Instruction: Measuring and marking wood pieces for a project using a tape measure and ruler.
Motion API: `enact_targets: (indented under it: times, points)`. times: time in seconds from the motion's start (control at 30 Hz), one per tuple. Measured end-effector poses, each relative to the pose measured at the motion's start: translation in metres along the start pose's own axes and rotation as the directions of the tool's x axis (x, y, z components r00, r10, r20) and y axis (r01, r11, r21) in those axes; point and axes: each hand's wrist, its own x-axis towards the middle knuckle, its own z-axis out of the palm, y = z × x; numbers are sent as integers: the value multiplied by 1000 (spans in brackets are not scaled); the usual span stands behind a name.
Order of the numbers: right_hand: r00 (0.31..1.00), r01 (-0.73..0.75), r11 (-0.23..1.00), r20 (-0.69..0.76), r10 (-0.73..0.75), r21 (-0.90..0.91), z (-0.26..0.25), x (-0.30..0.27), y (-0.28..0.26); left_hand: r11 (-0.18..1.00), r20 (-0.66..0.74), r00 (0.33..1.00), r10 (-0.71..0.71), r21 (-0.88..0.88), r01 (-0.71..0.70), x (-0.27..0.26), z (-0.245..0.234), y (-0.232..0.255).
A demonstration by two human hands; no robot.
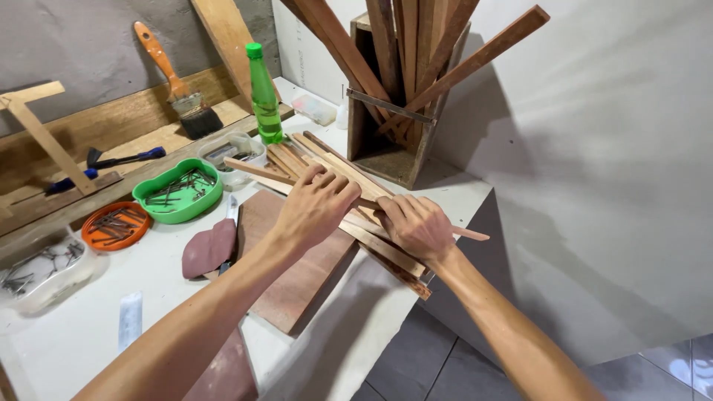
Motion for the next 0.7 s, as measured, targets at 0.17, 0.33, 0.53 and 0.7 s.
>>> enact_targets:
  times: [0.17,0.33,0.53,0.7]
  points:
    - [992,124,991,-36,-122,45,-8,17,-29,986,59,992,-111,132,102,-32,-37,9]
    - [980,179,983,-99,-175,37,-2,28,-57,952,34,994,-105,291,91,-65,-67,3]
    - [961,249,959,-153,-228,133,-9,51,-87,936,-77,993,-87,335,108,-92,-104,5]
    - [948,296,930,-185,-258,218,-15,67,-119,930,-81,986,-145,329,164,-123,-143,10]
